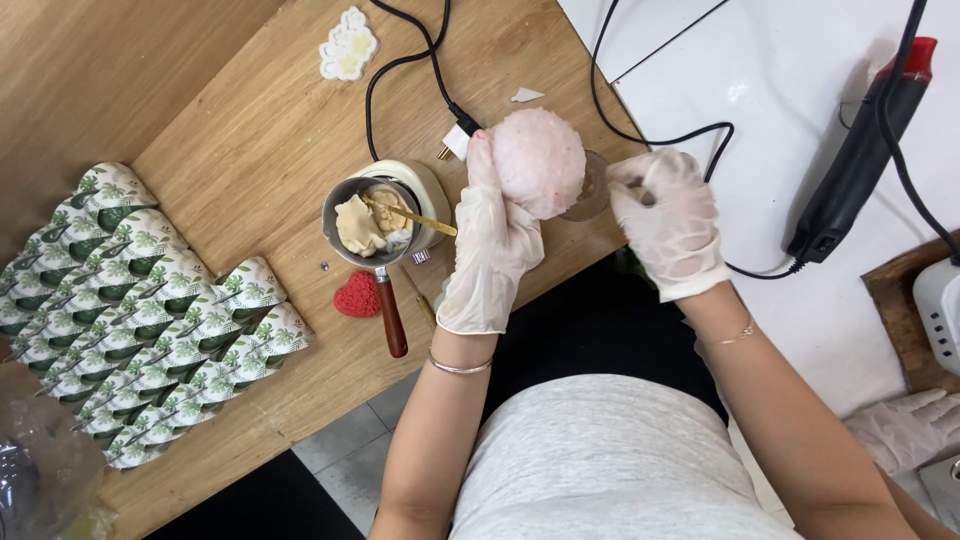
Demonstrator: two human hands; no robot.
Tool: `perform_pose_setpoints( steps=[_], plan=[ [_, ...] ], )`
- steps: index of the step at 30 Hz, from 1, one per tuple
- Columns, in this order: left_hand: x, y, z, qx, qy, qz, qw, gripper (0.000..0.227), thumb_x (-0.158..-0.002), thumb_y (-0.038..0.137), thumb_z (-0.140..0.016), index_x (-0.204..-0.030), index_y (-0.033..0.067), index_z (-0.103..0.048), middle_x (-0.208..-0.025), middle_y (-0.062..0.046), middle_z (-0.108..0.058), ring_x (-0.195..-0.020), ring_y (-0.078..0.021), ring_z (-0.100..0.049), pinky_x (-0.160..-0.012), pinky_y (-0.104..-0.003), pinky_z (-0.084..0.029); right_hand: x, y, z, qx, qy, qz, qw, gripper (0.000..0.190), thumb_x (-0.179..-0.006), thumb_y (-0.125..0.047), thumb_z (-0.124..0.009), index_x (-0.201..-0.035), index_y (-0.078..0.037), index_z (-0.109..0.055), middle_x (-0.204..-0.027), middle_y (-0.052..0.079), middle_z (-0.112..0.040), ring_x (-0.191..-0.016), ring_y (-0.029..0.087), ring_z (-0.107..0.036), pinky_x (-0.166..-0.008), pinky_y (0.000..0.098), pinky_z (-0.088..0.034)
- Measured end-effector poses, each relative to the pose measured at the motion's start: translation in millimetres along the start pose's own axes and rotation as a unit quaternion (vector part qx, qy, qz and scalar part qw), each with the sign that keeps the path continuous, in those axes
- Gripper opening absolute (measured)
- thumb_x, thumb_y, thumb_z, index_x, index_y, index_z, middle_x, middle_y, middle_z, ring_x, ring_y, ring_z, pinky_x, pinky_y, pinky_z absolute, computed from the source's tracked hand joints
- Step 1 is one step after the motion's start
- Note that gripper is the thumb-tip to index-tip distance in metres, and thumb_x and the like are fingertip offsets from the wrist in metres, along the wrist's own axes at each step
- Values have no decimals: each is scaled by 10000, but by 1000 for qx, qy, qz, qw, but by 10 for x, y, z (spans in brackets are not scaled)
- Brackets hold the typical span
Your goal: The person presses a bear-shaped wax figure out of a silicone mold by hand, sets it down, then handles a red heart-shaped wax piece and places it aside. They then knead and roll a pink and white wax ball between their gloved hands, shaping it, and finally reach toward a shelf holding finished candles and molds.
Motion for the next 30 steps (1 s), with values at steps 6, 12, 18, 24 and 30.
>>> perform_pose_setpoints(
  steps=[6, 12, 18, 24, 30],
  plan=[
    [35, -107, -135, 104, -13, 59, 993, 683, -953, 487, -643, -1380, -18, -471, -1346, -161, -603, -1143, -242, -652, -923, -354, -598, 114, -553, 52, 90, 60, 117, 987, 155, -979, 25, -746, -1090, -78, -716, -1076, 44, -727, -973, 188, -614, -811, 306, -528],
    [-72, -166, -137, 113, -33, 43, 992, 696, -952, 533, -622, -1368, -9, -486, -1298, -188, -631, -1091, -285, -667, -853, -379, -584, 149, -1056, -94, 123, 77, 275, 950, 254, -895, -29, -854, -1089, -80, -698, -1036, 48, -671, -968, 243, -617, -826, 369, -534],
    [157, -213, -292, 100, -80, -40, 991, 556, -1032, 414, -609, -1361, -28, -531, -1277, -144, -649, -1078, -198, -689, -864, -300, -638, 194, -972, -249, 270, 77, 317, 906, 190, -917, -33, -789, -1052, -81, -663, -1017, 75, -638, -936, 281, -608, -795, 377, -524],
    [130, -304, -74, 88, 16, 25, 996, 542, -1015, 436, -643, -1336, 5, -572, -1198, -77, -684, -868, -73, -682, -625, -162, -585, 76, -678, -126, 102, -31, 270, 957, 186, -1011, -58, -700, -1065, -63, -522, -1049, 64, -600, -928, 221, -576, -929, 367, -503],
    [435, -131, -319, 41, 52, 77, 995, 461, -917, 466, -594, -1264, 167, -547, -1099, -121, -675, -681, -139, -694, -481, -131, -519, 91, -204, 83, -303, 49, -78, 948, 122, -1070, -133, -658, -1045, -59, -565, -947, 36, -663, -840, 95, -610, -811, 246, -532]
  ],
)
Point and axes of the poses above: each hand's wrist, its own x-axis away from the middle knuckle, its own z-axis out of the back of the hand, y = z × x, the point moved 8 cm from there along -x, towards the middle knuckle
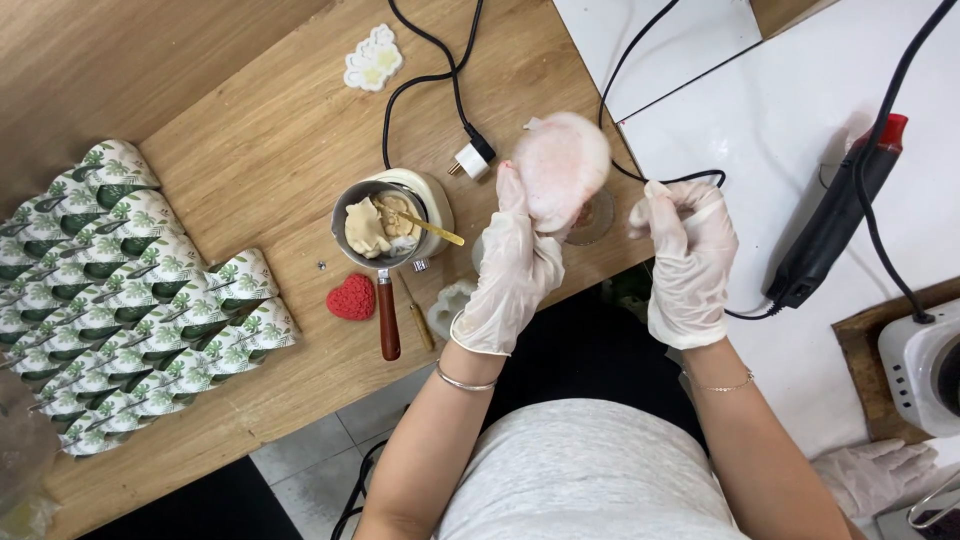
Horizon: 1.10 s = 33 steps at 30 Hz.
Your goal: The person presses a bear-shaped wax figure out of a silicone mold by hand, sets it down, then handles a red heart-shaped wax piece and places it aside. They then knead and roll a pink and white wax ball between their gloved hands, shaping it, and finally reach toward a shelf holding finished candles and molds.
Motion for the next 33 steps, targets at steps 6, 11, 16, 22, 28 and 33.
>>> perform_pose_setpoints(
  steps=[6, 11, 16, 22, 28, 33],
  plan=[
    [-218, 242, 80, -106, -216, -239, 941, 375, -987, 141, -752, -1239, -85, -591, -1055, -188, -720, -864, -207, -714, -769, -272, -617, -98, 84, -26, 115, -23, -89, 989, 168, -985, -94, -629, -1138, -29, -604, -938, 7, -718, -846, 93, -683, -747, 231, -549],
    [-184, 180, 86, -141, -231, -284, 920, 308, -1012, 138, -740, -1180, -32, -547, -1019, -117, -666, -879, -153, -662, -783, -283, -584, -85, -220, -125, 96, -44, -25, 994, 225, -1070, -140, -577, -1244, 3, -588, -1065, 70, -701, -918, 115, -662, -827, 254, -554],
    [-37, 31, -21, -111, -225, -199, 947, 280, -994, 82, -706, -1145, -1, -485, -973, -121, -677, -797, -156, -684, -682, -278, -595, 1, -392, -273, -15, -101, -66, 993, 323, -1093, -214, -521, -1329, 1, -575, -1192, 96, -661, -983, 112, -636, -877, 275, -536],
    [120, -45, -129, -92, -317, -62, 942, 301, -1001, 14, -642, -1267, -47, -513, -947, -179, -696, -741, -150, -691, -611, -195, -550, 88, -421, -230, 18, -108, -11, 994, 329, -1070, -216, -542, -1331, -20, -587, -1236, 87, -707, -1041, 107, -655, -901, 267, -544],
    [79, -182, -64, -79, -330, -31, 940, 326, -995, 13, -601, -1304, -24, -502, -994, -182, -685, -750, -147, -688, -609, -198, -556, 247, -607, -311, 199, -84, 142, 966, 197, -973, 54, -777, -1152, 12, -707, -1218, 129, -704, -1023, 149, -653, -905, 279, -543],
    [-35, -153, 23, -99, -339, -120, 928, 414, -1016, 33, -628, -1357, 4, -394, -1112, -122, -632, -847, -110, -663, -653, -219, -533, 164, -632, -517, 298, -63, 111, 946, 323, -843, -85, -866, -1071, 32, -669, -979, 95, -729, -816, 126, -696, -716, 256, -571]
  ],
)
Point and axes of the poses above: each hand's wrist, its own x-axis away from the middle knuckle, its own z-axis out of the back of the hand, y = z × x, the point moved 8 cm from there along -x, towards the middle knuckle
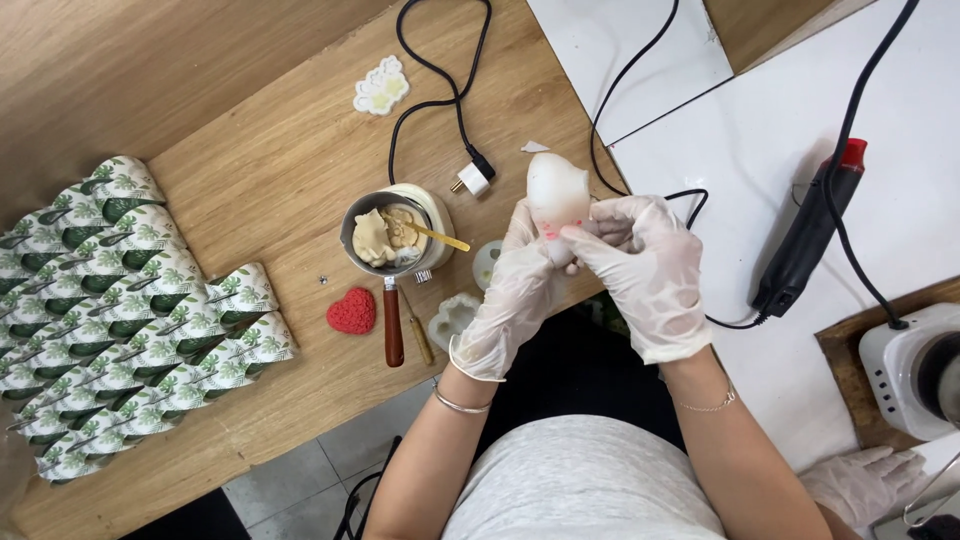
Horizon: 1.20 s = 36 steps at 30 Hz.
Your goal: The person presses a bear-shaped wax figure out of a silicone mold by hand, sets it down, then handles a red heart-shaped wax piece and places it aside. They then knead and roll a pink and white wax ball between their gloved hands, shaping it, and finally reach toward a shelf holding finished candles and molds.
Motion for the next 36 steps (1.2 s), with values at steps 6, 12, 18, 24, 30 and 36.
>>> perform_pose_setpoints(
  steps=[6, 12, 18, 24, 30, 36],
  plan=[
    [52, 179, -127, -108, -18, -17, 994, 477, -982, 88, -623, -1400, 65, -395, -1076, -109, -656, -748, -115, -646, -626, -217, -529, -146, 319, -111, -47, -75, -175, 981, 214, -795, -19, -819, -943, 41, -677, -838, 96, -717, -689, 126, -694, -648, 250, -585],
    [-112, 88, 173, -113, 73, -1, 991, 410, -1014, 83, -633, -1347, 16, -403, -1048, -151, -674, -748, -126, -666, -578, -209, -538, -148, 675, -183, -193, -44, -164, 966, 203, -805, 37, -777, -954, 51, -639, -868, 89, -697, -734, 129, -702, -681, 258, -617],
    [-232, -155, 461, 66, 38, 78, 994, 429, -1039, -33, -568, -1425, -89, -388, -1123, -290, -646, -839, -231, -705, -711, -251, -597, -136, 1094, -211, -228, -29, -201, 952, 196, -879, -14, -768, -1055, 24, -689, -1001, 101, -729, -895, 122, -689, -845, 245, -576],
    [-253, -144, 402, 118, 22, 56, 991, 562, -978, -108, -440, -1501, 59, -325, -1240, -277, -611, -879, -267, -679, -678, -293, -599, 22, 638, -74, 57, -33, -116, 991, 226, -971, -235, -739, -1135, -81, -717, -1141, 85, -714, -967, 170, -707, -858, 321, -578],
    [-261, -143, -20, 128, 112, 17, 985, 472, -1010, 59, -446, -1455, 146, -318, -1139, -131, -595, -932, -223, -655, -778, -344, -612, -24, 261, -239, 147, 35, 90, 984, 428, -845, -281, -870, -1124, -18, -679, -1071, 118, -624, -1032, 280, -593, -880, 401, -515],
    [-234, -325, 165, 67, -25, -116, 991, 389, -1028, -133, -500, -1346, 63, -394, -1119, -135, -532, -885, -173, -569, -742, -319, -523, -35, 244, -255, 133, 20, 106, 985, 349, -934, -179, -821, -1131, -20, -580, -1098, 110, -553, -1016, 295, -531, -878, 409, -488]
  ],
)
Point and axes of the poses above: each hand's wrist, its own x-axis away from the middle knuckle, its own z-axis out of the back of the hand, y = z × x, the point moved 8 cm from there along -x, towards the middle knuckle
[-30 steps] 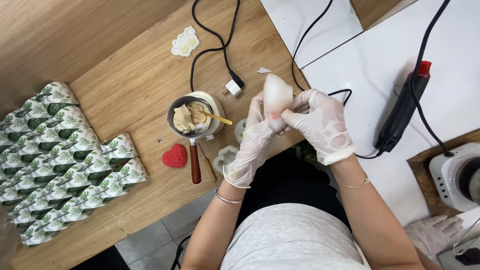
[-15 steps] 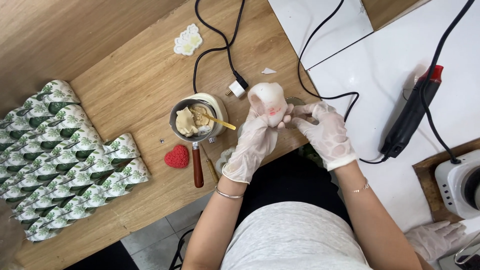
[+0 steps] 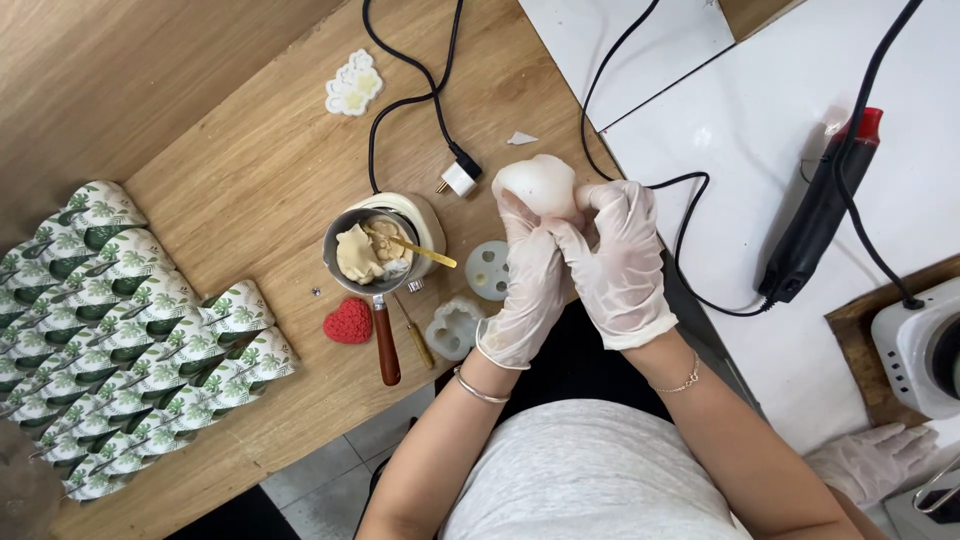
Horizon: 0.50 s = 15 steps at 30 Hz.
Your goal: The person presses a bear-shaped wax figure out of a silicone mold by hand, sets it down, then handles a red heart-shaped wax piece and places it aside. They then knead and roll a pink and white wax ball between their gloved hands, shaping it, and finally reach toward a shelf holding finished candles and molds.
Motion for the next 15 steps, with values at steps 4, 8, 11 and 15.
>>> perform_pose_setpoints(
  steps=[4, 8, 11, 15],
  plan=[
    [58, 223, -222, -59, 102, -36, 992, 397, -1048, -35, -512, -1399, 98, -380, -1211, -86, -540, -970, -125, -558, -812, -281, -522, 80, 7, -4, 33, 26, 11, 999, 371, -912, -185, -838, -1114, -16, -577, -1067, 125, -554, -986, 308, -537, -847, 417, -480],
    [23, 276, -272, -77, 89, -19, 993, 467, -1023, -3, -546, -1415, 127, -327, -1205, -91, -546, -1004, -142, -580, -837, -293, -544, 102, 7, 23, 3, 45, 35, 998, 266, -969, -146, -837, -1079, -81, -604, -1093, 83, -592, -990, 264, -589, -860, 382, -508],
    [26, 344, -396, -65, 113, 7, 991, 503, -988, 30, -533, -1407, 189, -306, -1192, -63, -553, -1009, -139, -603, -831, -294, -565, 32, 16, 46, -87, 45, -34, 995, 355, -901, -189, -872, -1074, -54, -592, -1086, 80, -596, -918, 212, -604, -806, 348, -531],
    [58, 208, -297, -60, 102, 20, 993, 398, -1023, 13, -510, -1385, 93, -365, -1147, -109, -576, -966, -185, -615, -832, -345, -588, 16, 114, -14, -152, 22, -78, 985, 428, -867, -177, -866, -1155, -15, -594, -1116, 79, -595, -956, 163, -615, -808, 309, -564]
  ],
)
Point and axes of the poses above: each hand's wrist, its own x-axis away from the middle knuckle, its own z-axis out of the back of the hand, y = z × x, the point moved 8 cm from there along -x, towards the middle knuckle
